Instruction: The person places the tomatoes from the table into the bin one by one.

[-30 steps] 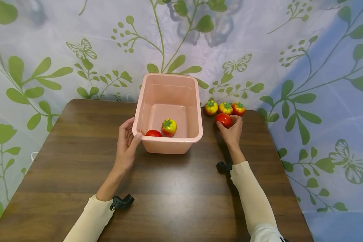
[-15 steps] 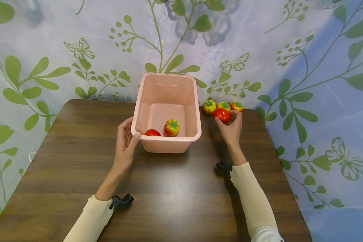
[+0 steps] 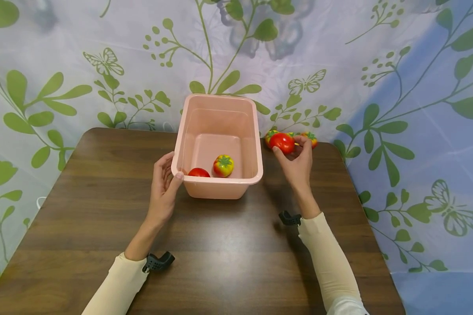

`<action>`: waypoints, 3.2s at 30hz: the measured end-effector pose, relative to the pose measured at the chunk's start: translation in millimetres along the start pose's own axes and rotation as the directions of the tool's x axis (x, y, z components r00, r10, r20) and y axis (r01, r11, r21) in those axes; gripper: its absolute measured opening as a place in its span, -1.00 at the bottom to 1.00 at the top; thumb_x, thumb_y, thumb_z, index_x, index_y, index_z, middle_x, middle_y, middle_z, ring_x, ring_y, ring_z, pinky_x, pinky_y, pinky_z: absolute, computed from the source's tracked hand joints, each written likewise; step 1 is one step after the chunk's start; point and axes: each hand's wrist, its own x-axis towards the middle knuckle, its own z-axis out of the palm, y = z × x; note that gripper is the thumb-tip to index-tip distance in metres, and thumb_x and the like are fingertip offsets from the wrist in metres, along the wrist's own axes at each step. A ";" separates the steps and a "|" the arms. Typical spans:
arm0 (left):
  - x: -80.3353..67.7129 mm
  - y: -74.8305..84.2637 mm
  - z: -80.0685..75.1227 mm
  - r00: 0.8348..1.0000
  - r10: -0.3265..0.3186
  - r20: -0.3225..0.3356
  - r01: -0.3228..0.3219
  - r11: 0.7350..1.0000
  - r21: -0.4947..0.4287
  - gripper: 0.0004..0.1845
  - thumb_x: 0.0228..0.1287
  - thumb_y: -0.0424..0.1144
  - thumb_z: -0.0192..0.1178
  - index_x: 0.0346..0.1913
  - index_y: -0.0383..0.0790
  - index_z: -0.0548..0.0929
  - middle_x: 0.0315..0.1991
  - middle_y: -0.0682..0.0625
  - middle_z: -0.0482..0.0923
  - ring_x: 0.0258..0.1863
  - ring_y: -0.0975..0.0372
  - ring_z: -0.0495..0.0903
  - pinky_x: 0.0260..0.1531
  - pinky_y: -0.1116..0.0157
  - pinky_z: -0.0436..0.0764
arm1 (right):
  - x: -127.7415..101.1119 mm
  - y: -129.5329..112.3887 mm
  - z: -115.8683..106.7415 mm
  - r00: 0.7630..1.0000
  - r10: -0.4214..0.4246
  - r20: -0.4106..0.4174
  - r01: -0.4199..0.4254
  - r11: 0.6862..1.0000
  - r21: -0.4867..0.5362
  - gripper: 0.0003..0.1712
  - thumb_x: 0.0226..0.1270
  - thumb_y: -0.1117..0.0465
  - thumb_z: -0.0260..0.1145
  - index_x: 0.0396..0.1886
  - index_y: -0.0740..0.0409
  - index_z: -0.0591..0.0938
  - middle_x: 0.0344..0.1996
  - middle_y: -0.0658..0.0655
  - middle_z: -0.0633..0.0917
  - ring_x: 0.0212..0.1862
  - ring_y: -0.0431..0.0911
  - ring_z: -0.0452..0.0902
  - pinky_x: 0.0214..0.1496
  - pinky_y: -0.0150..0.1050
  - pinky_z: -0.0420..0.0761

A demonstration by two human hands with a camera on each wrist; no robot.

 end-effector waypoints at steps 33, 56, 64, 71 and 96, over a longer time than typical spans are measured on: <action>-0.6 0.4 -0.1 1.000 -0.019 -0.007 0.019 0.999 0.026 -0.35 0.59 -0.44 0.11 0.64 -0.19 0.23 0.56 -0.18 0.32 0.52 0.03 0.36 0.48 0.42 0.45 | -25.8 -67.3 26.5 0.952 -0.227 0.204 0.213 0.973 0.088 -0.25 0.27 0.04 0.60 0.35 0.05 0.42 0.32 0.00 0.58 0.27 -0.10 0.61 0.33 -0.29 0.69; -0.8 0.1 1.1 1.000 -0.012 -0.013 0.013 1.000 0.013 -0.36 0.58 -0.45 0.09 0.63 -0.22 0.24 0.56 -0.28 0.30 0.53 -0.04 0.35 0.50 0.42 0.43 | -26.6 -65.9 30.8 0.931 -0.305 0.198 0.265 0.942 0.206 -0.33 0.30 0.23 0.58 0.33 0.22 0.48 0.25 0.25 0.59 0.20 0.15 0.67 0.25 0.02 0.75; -0.1 -0.4 1.0 1.000 -0.007 -0.013 0.007 1.000 0.017 -0.38 0.59 -0.44 0.09 0.62 -0.23 0.25 0.56 -0.29 0.30 0.53 -0.02 0.37 0.50 0.43 0.44 | -25.2 -63.5 31.0 0.934 -0.311 0.178 0.261 0.931 0.255 -0.36 0.32 0.29 0.56 0.31 0.30 0.49 0.26 0.41 0.55 0.20 0.28 0.64 0.22 -0.07 0.75; 0.3 -2.8 -0.5 1.000 -0.003 -0.010 0.004 1.000 0.021 -0.37 0.59 -0.44 0.08 0.63 -0.23 0.24 0.56 -0.29 0.30 0.51 0.00 0.37 0.50 0.44 0.44 | -24.5 -60.5 30.9 0.941 -0.299 0.161 0.252 0.933 0.257 -0.39 0.32 0.32 0.55 0.29 0.28 0.51 0.24 0.34 0.59 0.19 0.23 0.65 0.21 -0.19 0.74; 0.9 -0.5 0.1 1.000 -0.016 -0.012 0.016 1.000 0.024 -0.36 0.59 -0.43 0.10 0.64 -0.20 0.24 0.58 -0.26 0.29 0.55 -0.05 0.33 0.52 0.40 0.42 | -6.9 -24.0 30.7 0.984 -0.178 0.020 0.168 0.954 0.248 -0.42 0.31 0.33 0.55 0.26 0.35 0.54 0.20 0.25 0.61 0.11 0.13 0.69 0.20 0.05 0.76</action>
